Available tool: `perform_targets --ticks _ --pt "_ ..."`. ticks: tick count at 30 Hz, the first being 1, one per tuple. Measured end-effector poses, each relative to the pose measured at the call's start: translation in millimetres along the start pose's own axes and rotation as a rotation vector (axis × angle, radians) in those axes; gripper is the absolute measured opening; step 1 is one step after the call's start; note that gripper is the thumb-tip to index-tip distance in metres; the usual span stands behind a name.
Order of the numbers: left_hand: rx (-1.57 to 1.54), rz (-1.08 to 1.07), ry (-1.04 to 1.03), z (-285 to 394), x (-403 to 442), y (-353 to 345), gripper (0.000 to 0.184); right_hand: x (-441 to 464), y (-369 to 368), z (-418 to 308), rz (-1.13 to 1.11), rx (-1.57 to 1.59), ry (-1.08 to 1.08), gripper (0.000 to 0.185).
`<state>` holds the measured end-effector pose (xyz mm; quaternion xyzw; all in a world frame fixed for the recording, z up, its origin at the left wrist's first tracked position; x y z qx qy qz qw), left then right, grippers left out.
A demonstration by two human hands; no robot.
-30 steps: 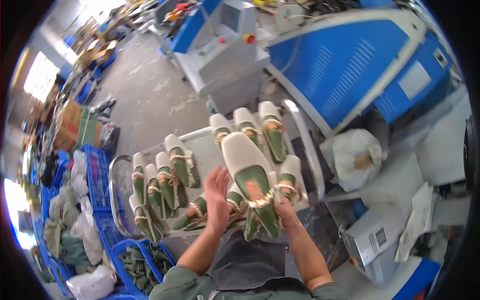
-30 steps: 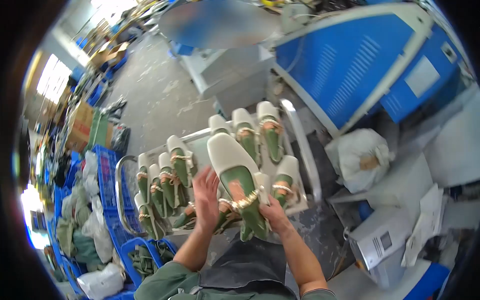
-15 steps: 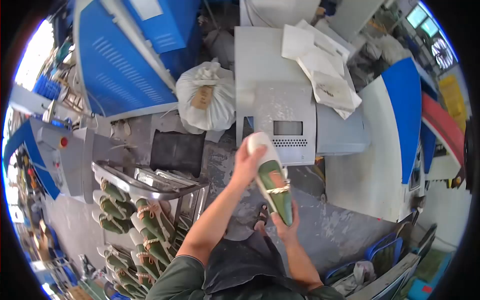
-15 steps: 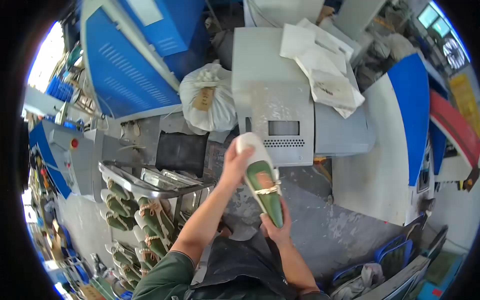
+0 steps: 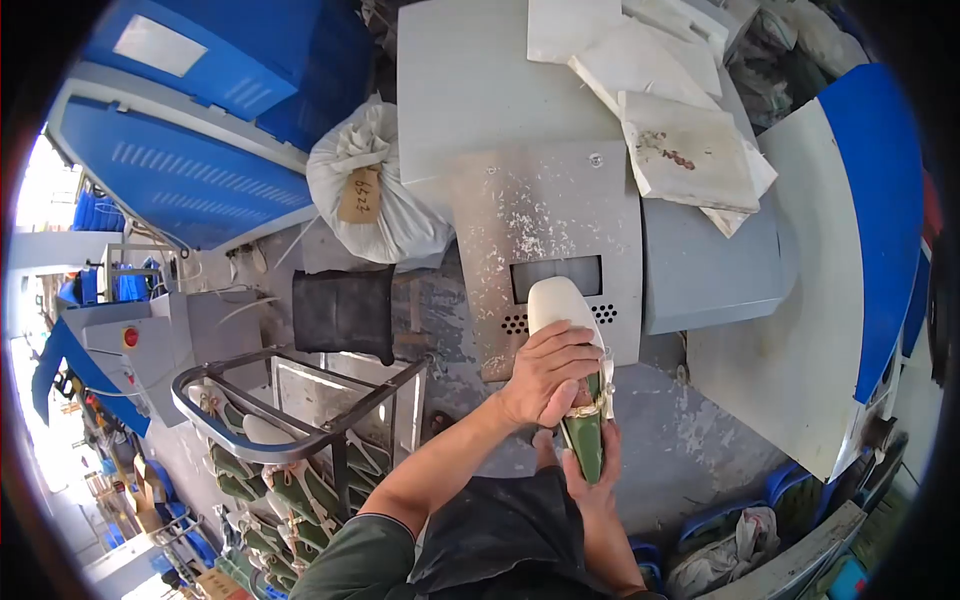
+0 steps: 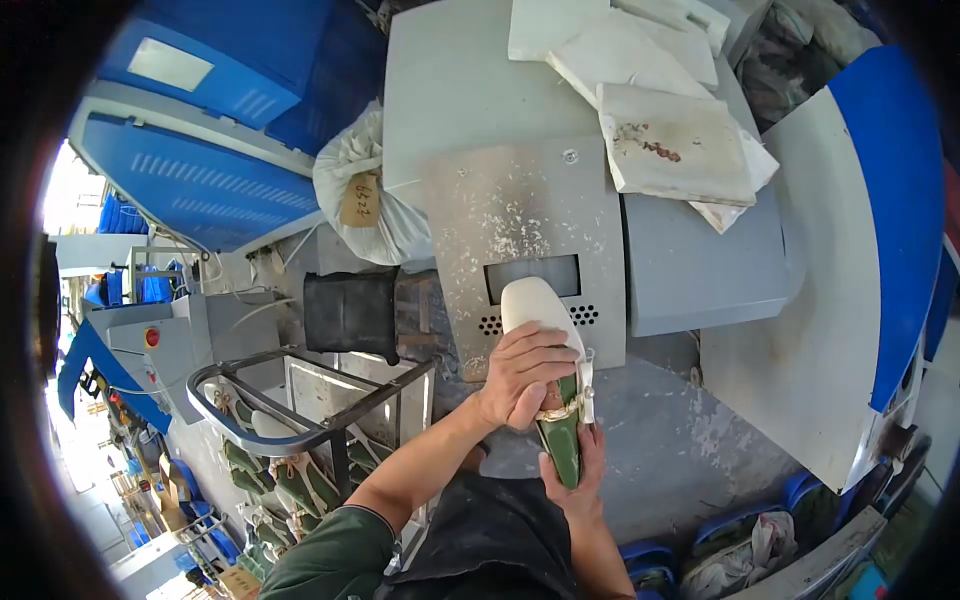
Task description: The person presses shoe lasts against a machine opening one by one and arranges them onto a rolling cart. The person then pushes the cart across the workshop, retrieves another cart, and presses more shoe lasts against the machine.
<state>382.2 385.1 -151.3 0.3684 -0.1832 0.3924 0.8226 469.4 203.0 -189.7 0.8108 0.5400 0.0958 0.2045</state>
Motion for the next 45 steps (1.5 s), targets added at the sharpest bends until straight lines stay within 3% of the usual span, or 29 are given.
perform_targets --ticks 8,14,15,17,19,22,23,24,26,27,28,29,30,31,32,33,34,35,36,37,38,41,42,44,45 --pt "-0.05 0.021 -0.033 -16 6 2 0.034 2 -12 -12 0.056 -0.141 -0.069 0.075" --pt "-0.24 -0.166 0.014 -8 9 11 0.023 -30 -40 -13 0.131 0.309 -0.429 0.07" --pt "-0.231 -0.087 0.052 -6 2 18 0.036 -30 -34 -20 0.122 0.341 -0.448 0.068" --pt "-0.13 0.451 0.264 25 -6 71 0.057 -38 -26 -24 -0.004 0.789 -0.502 0.066" --pt "-0.569 0.824 0.434 40 -31 111 0.098 -43 -30 -46 -0.437 1.237 -0.642 0.074" --pt "-0.801 0.532 0.537 119 -40 168 0.104 -79 -63 -96 -0.934 1.709 -0.888 0.084" --pt "-0.593 0.526 0.538 145 -53 190 0.105 -91 -77 -114 -1.015 1.711 -0.847 0.085" --pt "-0.449 0.503 0.485 174 -64 213 0.106 -98 -84 -126 -1.036 1.626 -0.811 0.082" --pt "-0.383 0.652 0.382 223 -100 244 0.1 -119 -100 -159 -1.104 1.463 -0.745 0.076" --pt "0.018 0.597 0.36 246 -128 260 0.095 -131 -113 -181 -1.177 1.387 -0.729 0.073" --pt "0.414 0.513 0.358 268 -155 269 0.089 -136 -123 -207 -1.116 1.124 -0.607 0.07" --pt "-0.21 0.974 0.365 284 -185 262 0.086 -139 -132 -241 -1.049 0.871 -0.46 0.067" --pt "-0.518 1.223 0.241 302 -205 259 0.101 -148 -144 -240 -1.046 0.657 -0.141 0.078" --pt "-0.277 1.226 0.409 321 -233 252 0.107 -157 -154 -238 -0.967 0.46 0.162 0.09" --pt "-0.084 1.204 0.585 334 -257 248 0.113 -179 -172 -265 -0.961 0.325 0.427 0.089" --pt "-0.04 1.388 0.69 342 -282 258 0.115 -201 -196 -300 -0.938 0.201 0.696 0.089" --pt "0.295 1.344 0.888 351 -320 270 0.102 -225 -212 -324 -0.897 0.089 0.968 0.088" --pt "0.076 1.597 0.796 359 -348 285 0.097 -245 -242 -299 -1.102 -0.009 0.836 0.098" --pt "-0.154 1.83 0.676 366 -375 300 0.092 -266 -261 -315 -1.216 -0.082 0.874 0.099" --pt "-0.036 1.873 0.672 369 -410 317 0.088 -278 -274 -317 -1.204 -0.23 0.917 0.096" --pt "0.074 1.905 0.677 368 -449 331 0.083 -286 -284 -316 -1.178 -0.381 0.947 0.093" --pt "0.295 1.883 0.923 355 -559 367 0.071 -253 -296 -262 -0.738 -0.553 0.687 0.082" --pt "0.414 1.828 1.064 339 -601 371 0.065 -244 -301 -243 -0.821 -0.523 0.515 0.078" --pt "0.382 1.812 1.157 316 -644 387 0.055 -227 -308 -206 -0.96 -0.449 0.161 0.071" --pt "0.413 1.775 1.211 306 -665 393 0.052 -230 -324 -204 -1.056 -0.264 0.112 0.053"
Point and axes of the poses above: each hand's wrist, its own x-axis towards the middle knuckle, its own y-axis out of the back of the hand, z = x × y, the point moved 6 cm from there along x, towards the middle knuckle, and after that the axes turned 11 degrees about -y, right-handed, at the moved point
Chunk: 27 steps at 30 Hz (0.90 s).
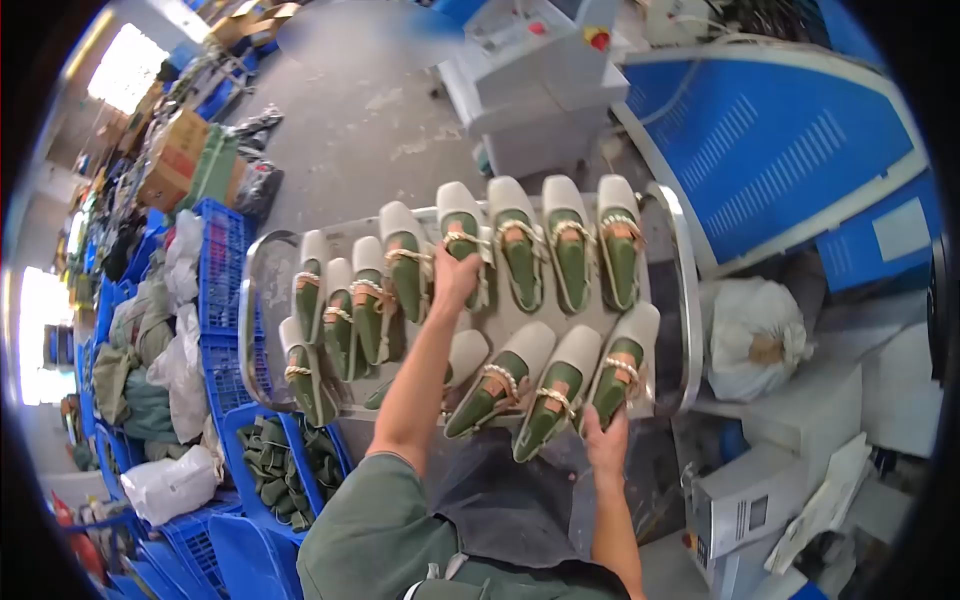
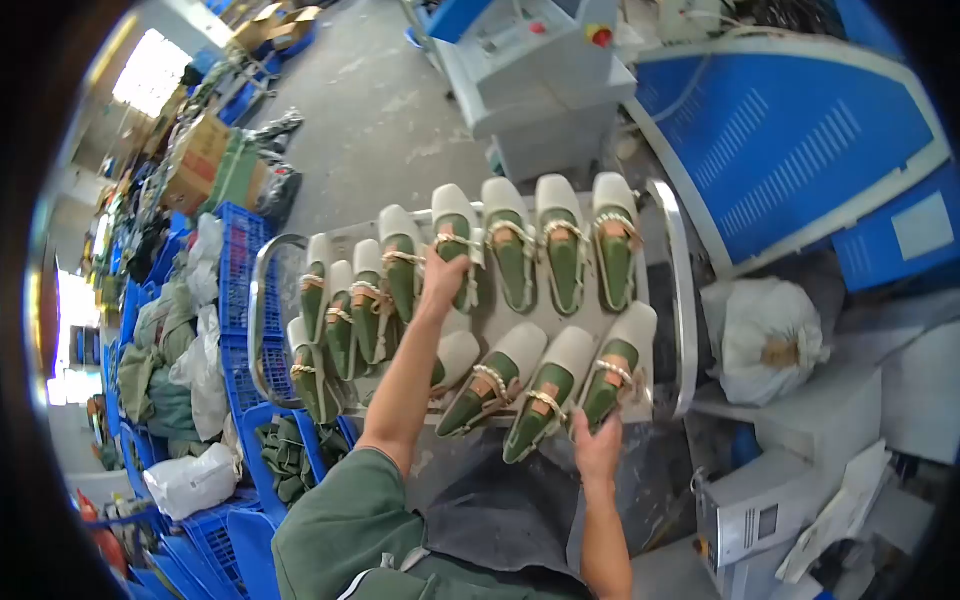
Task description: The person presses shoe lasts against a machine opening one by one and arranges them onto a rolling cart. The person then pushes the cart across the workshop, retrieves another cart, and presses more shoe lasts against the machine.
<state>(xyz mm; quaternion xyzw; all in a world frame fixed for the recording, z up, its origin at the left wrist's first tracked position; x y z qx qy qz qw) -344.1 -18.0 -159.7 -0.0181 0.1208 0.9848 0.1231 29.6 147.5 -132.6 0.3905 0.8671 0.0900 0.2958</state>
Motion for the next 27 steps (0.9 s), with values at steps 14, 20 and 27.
perform_targets --ticks 14,20,27 --pt "-0.528 -0.77 -0.037 144 -198 -185 0.067 -80 72 21 -0.291 0.441 0.031 0.059" --pt "-0.782 -1.057 0.162 196 -319 -305 0.056 -143 174 57 0.121 0.343 0.276 0.096" --pt "-0.284 -1.471 0.095 123 -512 -499 0.043 -176 237 195 0.566 1.113 -0.125 0.076"
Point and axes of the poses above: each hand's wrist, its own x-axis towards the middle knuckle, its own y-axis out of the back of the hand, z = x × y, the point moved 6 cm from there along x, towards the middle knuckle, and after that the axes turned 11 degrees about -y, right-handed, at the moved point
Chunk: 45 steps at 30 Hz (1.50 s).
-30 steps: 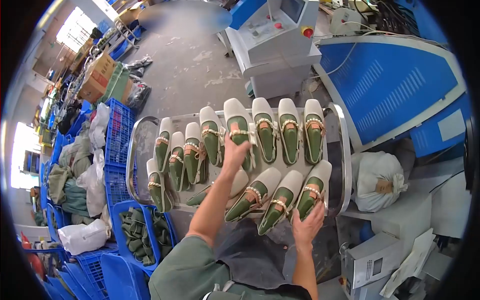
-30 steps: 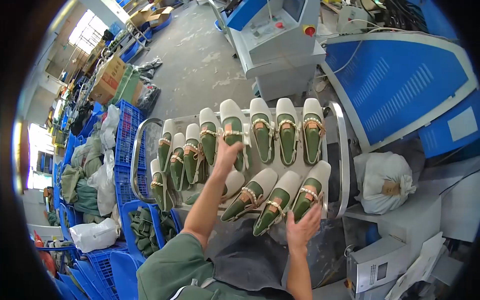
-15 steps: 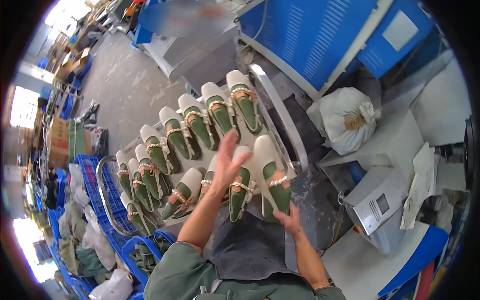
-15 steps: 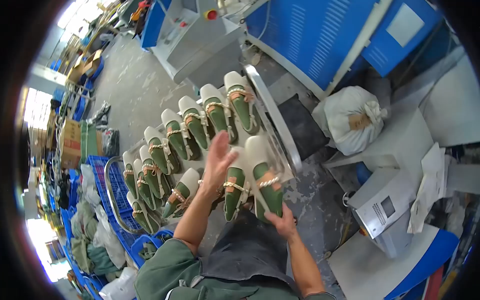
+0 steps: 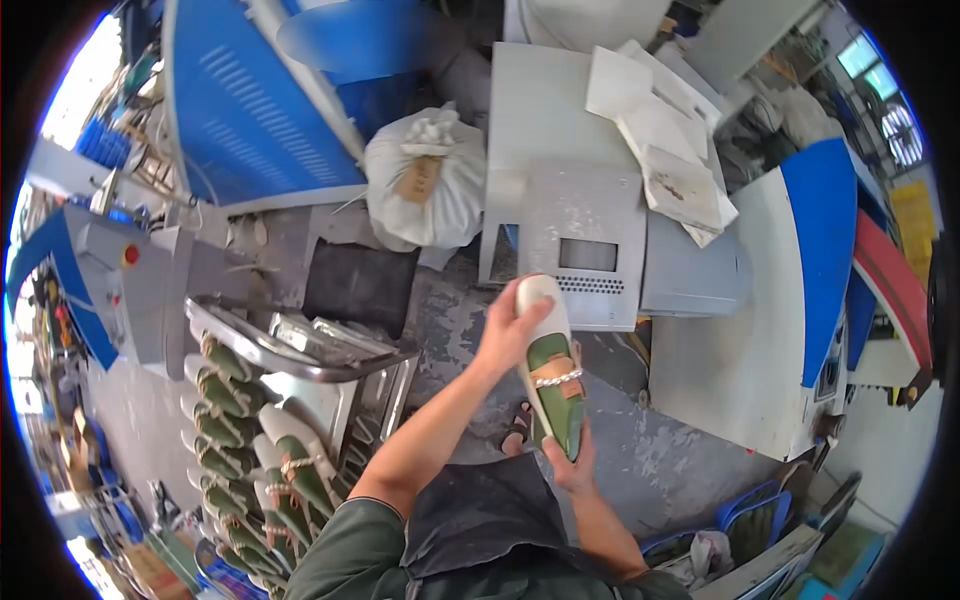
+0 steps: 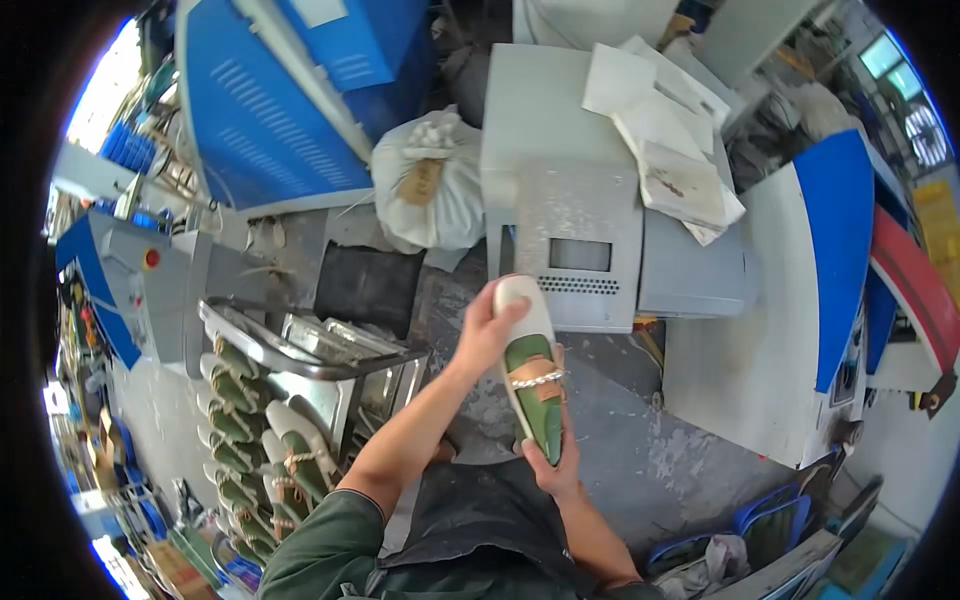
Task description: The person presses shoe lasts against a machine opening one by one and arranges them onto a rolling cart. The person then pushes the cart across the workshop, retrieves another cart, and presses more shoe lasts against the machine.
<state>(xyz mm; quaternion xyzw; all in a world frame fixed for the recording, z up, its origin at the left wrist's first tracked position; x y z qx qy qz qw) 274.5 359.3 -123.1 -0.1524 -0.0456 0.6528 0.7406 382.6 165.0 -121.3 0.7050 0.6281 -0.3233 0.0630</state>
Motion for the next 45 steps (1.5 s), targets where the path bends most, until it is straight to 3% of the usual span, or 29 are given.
perform_targets --ticks 1,3,6,10,23,28,29,30,31,32,33,34,35,37,40,43,44,45 --pt "0.196 -0.005 -0.268 10 2 -12 0.042 3 15 0 0.067 -0.281 0.152 0.074" --pt "0.596 -0.044 -0.803 4 9 -55 0.042 33 56 6 0.173 -0.341 0.275 0.073" --pt "0.591 -0.574 -0.825 -26 19 -80 0.045 56 80 8 0.25 -0.445 0.339 0.074" --pt "0.662 -0.69 -0.837 -41 35 -87 0.041 73 83 4 0.272 -0.555 0.328 0.077" --pt "0.497 -0.639 -0.741 -56 64 -82 0.034 78 59 -21 0.335 -0.609 0.23 0.077" --pt "0.525 -0.661 -0.686 -50 55 -81 0.027 66 53 -3 0.393 -0.196 0.073 0.069" --pt "0.533 -0.594 -0.76 -41 52 -75 0.04 59 50 -12 0.357 -0.049 0.006 0.068" --pt "0.446 -0.388 -0.687 -27 48 -63 0.05 51 47 -15 0.318 0.096 -0.062 0.067" --pt "0.353 -0.186 -0.611 -9 39 -51 0.062 45 49 -11 0.171 0.237 0.046 0.066" --pt "0.267 0.032 -0.53 8 26 -32 0.075 32 48 -2 0.021 0.352 0.014 0.068" --pt "-0.073 -0.159 -0.2 12 13 -21 0.1 21 32 -9 -0.129 0.466 -0.024 0.07" --pt "-0.101 -0.207 -0.198 41 -3 -15 0.099 9 18 -13 -0.279 0.578 -0.069 0.071" --pt "-0.109 -0.221 -0.193 75 -26 -5 0.099 0 25 12 -0.334 0.385 -0.109 0.083" --pt "-0.167 -0.211 -0.188 114 -76 29 0.097 -16 -8 18 -0.434 0.167 -0.227 0.076" --pt "-0.271 0.046 -0.346 141 -153 91 0.093 -39 -76 18 -0.644 -0.19 -0.368 0.067" --pt "0.125 0.429 -0.204 127 -239 179 0.062 -60 -164 2 -0.751 -0.388 -0.344 0.052" --pt "0.988 0.625 -0.341 128 -272 217 0.053 -62 -192 10 -0.751 -0.515 -0.303 0.051" --pt "1.176 0.863 -0.149 130 -304 244 0.055 -61 -216 20 -0.75 -0.641 -0.258 0.051"
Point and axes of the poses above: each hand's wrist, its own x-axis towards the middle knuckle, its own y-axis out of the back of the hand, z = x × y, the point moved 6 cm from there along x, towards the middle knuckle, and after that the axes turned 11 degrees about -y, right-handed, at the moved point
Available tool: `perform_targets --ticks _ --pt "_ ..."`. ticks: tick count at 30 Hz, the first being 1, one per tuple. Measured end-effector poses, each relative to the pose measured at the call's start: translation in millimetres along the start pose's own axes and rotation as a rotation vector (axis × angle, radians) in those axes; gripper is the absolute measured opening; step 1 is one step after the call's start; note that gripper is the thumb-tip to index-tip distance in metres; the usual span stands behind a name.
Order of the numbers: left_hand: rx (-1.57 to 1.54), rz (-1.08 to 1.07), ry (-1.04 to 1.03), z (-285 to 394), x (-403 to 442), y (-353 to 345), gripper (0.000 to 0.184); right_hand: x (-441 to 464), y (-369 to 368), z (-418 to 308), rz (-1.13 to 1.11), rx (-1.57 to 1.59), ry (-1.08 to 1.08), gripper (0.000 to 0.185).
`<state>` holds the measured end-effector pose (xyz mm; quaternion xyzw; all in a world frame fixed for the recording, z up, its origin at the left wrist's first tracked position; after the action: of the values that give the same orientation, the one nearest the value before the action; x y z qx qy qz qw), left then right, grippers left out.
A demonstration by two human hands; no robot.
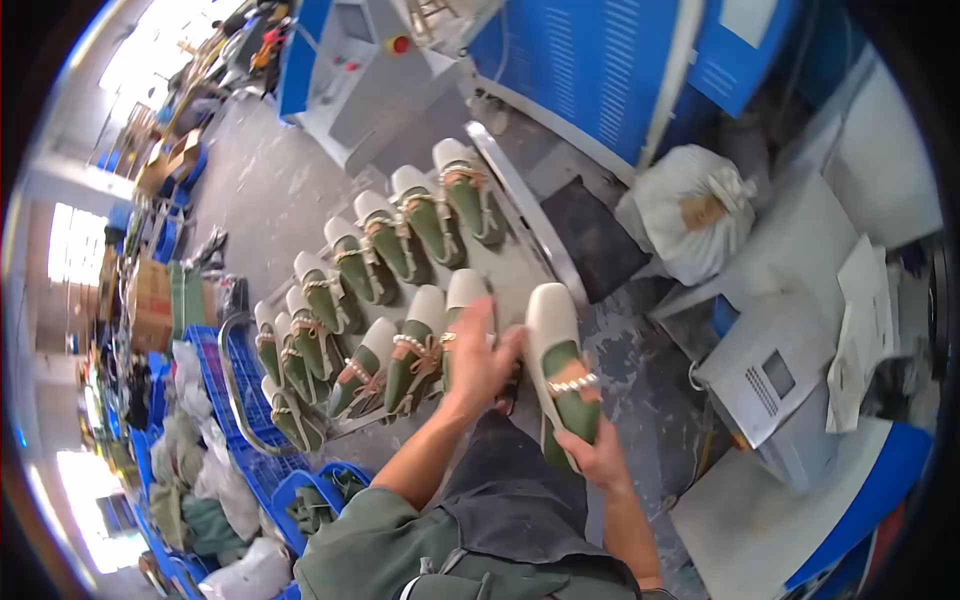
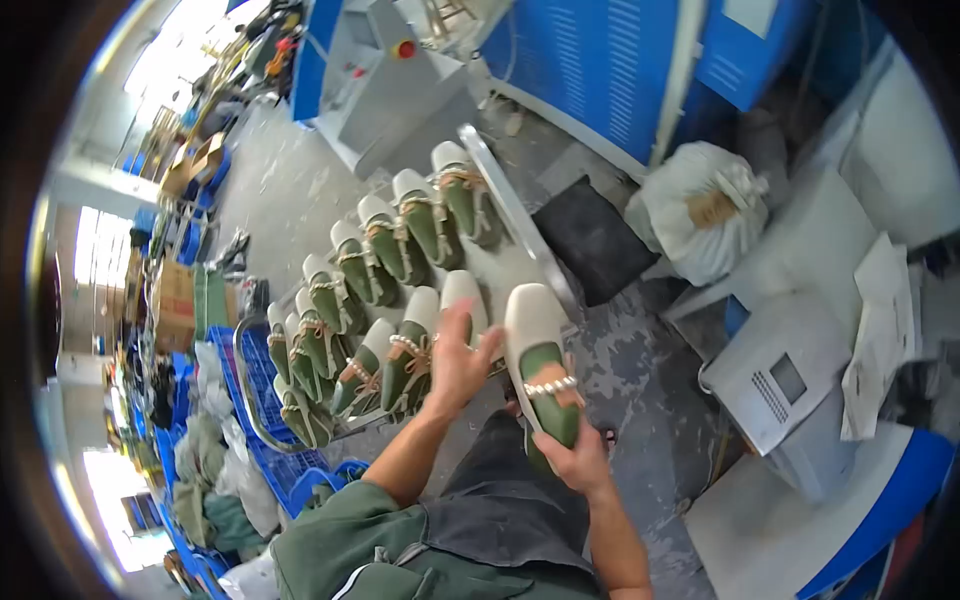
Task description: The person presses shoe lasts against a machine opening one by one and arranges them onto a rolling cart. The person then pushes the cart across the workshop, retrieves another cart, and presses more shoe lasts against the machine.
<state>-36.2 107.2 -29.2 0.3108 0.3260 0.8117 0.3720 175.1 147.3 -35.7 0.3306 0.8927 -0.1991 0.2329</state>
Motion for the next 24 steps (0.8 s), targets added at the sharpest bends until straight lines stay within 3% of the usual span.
perform_targets --ticks 1,2,4,6,7,9,12,15,17,18,21,22,23,24 --pt "0.074 -0.034 0.257 -32 -12 21 0.058 18 -14 -3 0.023 -0.127 -0.005 0.051" --pt "0.154 -0.273 0.373 -68 -27 21 0.072 42 -25 5 0.091 -0.272 -0.043 0.053" --pt "0.06 -0.27 0.397 -100 -48 13 0.08 93 -39 30 0.23 -0.561 -0.114 0.059" --pt "-0.09 -0.312 0.429 -104 -52 7 0.093 123 -53 21 0.39 -0.629 -0.035 0.066" --pt "0.047 -0.277 0.284 -103 -53 0 0.09 135 -57 17 0.471 -0.662 0.002 0.069" --pt "0.153 -0.275 0.277 -105 -53 -4 0.088 152 -64 17 0.521 -0.744 0.022 0.076" --pt "-0.042 -0.218 0.41 -110 -54 8 0.082 159 -82 16 0.583 -0.879 0.054 0.082" --pt "-0.132 -0.143 0.43 -121 -55 -1 0.077 147 -72 8 0.659 -0.895 0.227 0.081" --pt "-0.257 -0.156 0.409 -131 -61 0 0.073 106 -64 5 0.618 -0.935 0.537 0.08" --pt "-0.527 -0.126 0.581 -133 -71 6 0.069 84 -64 2 0.598 -0.947 0.691 0.08" --pt "-0.817 0.005 0.602 -52 -58 56 0.074 65 -83 15 0.053 -0.265 0.278 0.067" --pt "-0.679 -0.08 0.406 -38 -64 57 0.074 61 -78 30 -0.002 -0.162 0.136 0.062" --pt "-0.881 -0.084 0.355 -18 -72 55 0.066 57 -71 48 -0.057 -0.056 -0.006 0.057" --pt "-0.96 -0.066 0.206 -15 -61 49 0.071 56 -62 62 -0.093 0.054 -0.135 0.052"
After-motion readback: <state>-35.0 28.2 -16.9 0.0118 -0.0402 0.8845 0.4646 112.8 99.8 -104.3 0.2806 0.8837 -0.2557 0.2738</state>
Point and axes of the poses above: each hand's wrist, its own x-axis towards the middle knuckle, its own y-axis out of the back of the hand, z = x × y, the point moved 6 cm from there along x, towards the middle knuckle, and after that the axes turned 11 degrees about -y, right-handed, at the moved point
